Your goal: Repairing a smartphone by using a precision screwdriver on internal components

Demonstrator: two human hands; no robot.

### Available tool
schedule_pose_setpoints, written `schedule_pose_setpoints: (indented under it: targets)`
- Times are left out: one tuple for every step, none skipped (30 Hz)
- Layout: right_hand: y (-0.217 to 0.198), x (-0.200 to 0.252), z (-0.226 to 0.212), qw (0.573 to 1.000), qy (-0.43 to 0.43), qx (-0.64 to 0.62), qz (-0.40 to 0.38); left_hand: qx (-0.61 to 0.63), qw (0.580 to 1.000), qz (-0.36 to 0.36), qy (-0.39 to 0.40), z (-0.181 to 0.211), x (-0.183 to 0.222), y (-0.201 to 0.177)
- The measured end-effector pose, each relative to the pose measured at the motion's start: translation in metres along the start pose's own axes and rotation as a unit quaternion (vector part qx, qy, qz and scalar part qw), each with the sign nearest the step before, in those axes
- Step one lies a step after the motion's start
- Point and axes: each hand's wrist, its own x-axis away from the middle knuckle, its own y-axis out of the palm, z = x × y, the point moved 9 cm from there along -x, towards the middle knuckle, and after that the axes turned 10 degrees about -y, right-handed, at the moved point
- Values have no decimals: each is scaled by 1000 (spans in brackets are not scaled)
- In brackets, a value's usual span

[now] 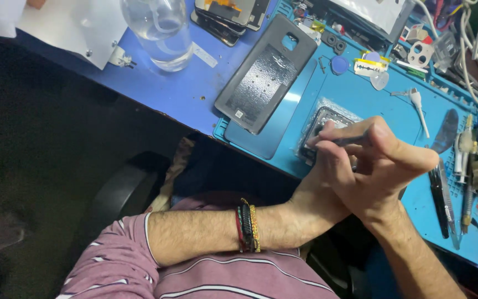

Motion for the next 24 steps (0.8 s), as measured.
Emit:
schedule_pose_setpoints:
  targets:
    - [-3,5,3,1000,0,29,8,0,1000,4,3,0,-1,-2]
    - [-3,7,2,999,-2,31,11,1,1000,9,8,1,-2,-4]
    - [-4,8,0,998,-9,54,16,3,1000,13,14,3,-2,-6]
    - [-3,9,-2,997,-17,75,20,3,1000,17,18,4,-2,-8]
    - [-4,7,-6,997,-19,76,23,4,1000,21,22,4,-1,-10]
    - [-3,4,-7,998,-10,63,19,3,999,25,25,4,-1,-12]
    - [-3,2,-8,999,-1,50,14,3,999,29,28,4,-1,-14]
    - [-8,-9,-17,998,-4,52,17,4,999,33,33,2,-5,-17]
    - [-16,-21,-28,997,-15,69,33,5,999,37,38,3,-6,-19]
    - [-24,-32,-39,995,-25,85,48,7,998,40,43,10,-3,-19]
    - [-33,-19,-43,995,-26,86,51,6,998,41,46,0,-5,-43]
    - [-56,1,-34,979,63,150,121,50,994,25,97,-2,-4,-67]
    - [-79,24,-27,947,152,209,188,95,984,8,148,-5,-3,-91]
    - [-105,53,-20,946,155,208,193,92,984,4,151,-14,-1,-98]
    - [-120,78,-12,947,151,258,120,184,970,29,157,-25,-1,-116]
    - [-134,107,-3,940,149,303,46,276,946,51,163,-38,0,-133]
    - [-150,142,12,939,154,303,52,275,946,46,167,-54,-6,-136]
    - [-171,185,31,927,209,298,89,215,964,60,147,-72,-14,-137]
    - [-192,230,49,911,263,291,126,153,977,75,127,-90,-22,-139]
    - [-189,239,50,910,267,289,131,152,977,69,131,-105,-28,-136]
    - [-187,250,52,908,281,275,145,107,989,56,86,-126,-38,-129]
    - [-184,260,54,905,294,262,160,61,996,42,42,-149,-49,-123]
    - [-176,245,46,903,298,261,166,59,996,38,48,-156,-54,-121]
    - [-168,230,41,901,312,251,165,17,999,38,33,-165,-61,-117]
